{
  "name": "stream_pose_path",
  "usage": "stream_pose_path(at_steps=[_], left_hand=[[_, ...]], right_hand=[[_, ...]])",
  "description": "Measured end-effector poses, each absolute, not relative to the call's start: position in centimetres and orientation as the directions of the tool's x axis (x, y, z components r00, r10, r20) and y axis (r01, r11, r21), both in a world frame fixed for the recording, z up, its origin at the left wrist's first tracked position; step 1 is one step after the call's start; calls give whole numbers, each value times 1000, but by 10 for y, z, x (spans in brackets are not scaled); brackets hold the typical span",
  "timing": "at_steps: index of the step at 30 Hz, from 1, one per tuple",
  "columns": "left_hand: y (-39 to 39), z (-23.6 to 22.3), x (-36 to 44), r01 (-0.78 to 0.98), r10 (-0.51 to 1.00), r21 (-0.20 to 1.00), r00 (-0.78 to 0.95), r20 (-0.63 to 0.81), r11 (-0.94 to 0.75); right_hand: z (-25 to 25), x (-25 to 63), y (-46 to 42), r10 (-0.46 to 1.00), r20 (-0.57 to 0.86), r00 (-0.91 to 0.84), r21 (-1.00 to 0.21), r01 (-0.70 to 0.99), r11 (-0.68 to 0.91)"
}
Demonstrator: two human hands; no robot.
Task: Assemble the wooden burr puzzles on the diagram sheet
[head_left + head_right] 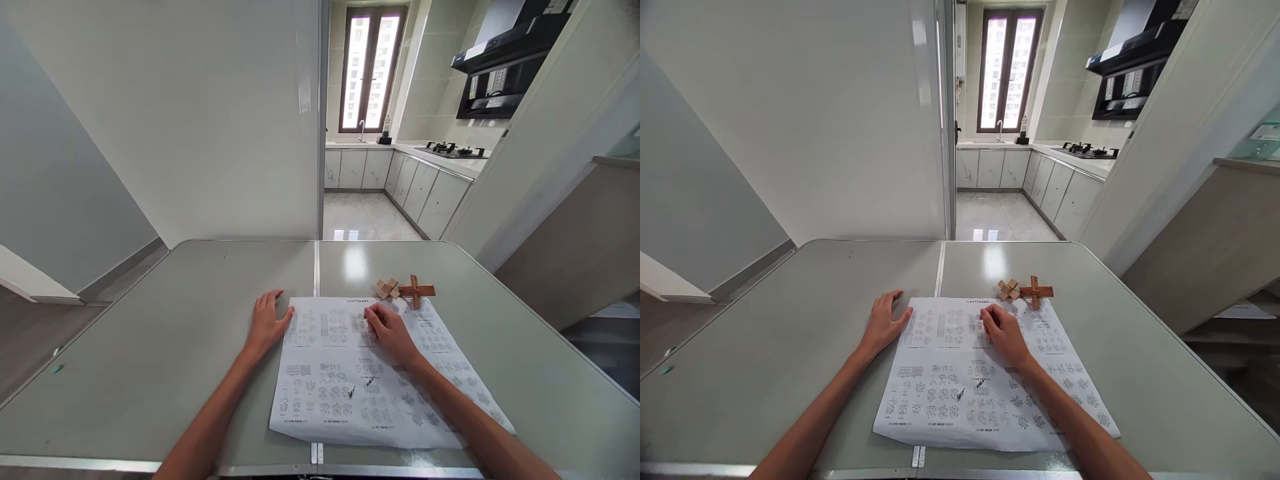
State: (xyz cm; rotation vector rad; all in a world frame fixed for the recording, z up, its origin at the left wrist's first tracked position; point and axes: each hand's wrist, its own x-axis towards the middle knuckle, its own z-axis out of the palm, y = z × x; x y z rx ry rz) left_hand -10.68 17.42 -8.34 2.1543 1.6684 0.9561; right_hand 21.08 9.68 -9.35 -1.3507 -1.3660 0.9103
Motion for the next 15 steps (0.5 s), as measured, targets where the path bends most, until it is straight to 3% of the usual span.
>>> stream_pose_path(at_steps=[15], left_hand=[[169, -77, -103, 757, 916, 525, 261, 304, -389]], right_hand=[[-86, 209, 97, 988, 119, 99, -975, 201, 97]])
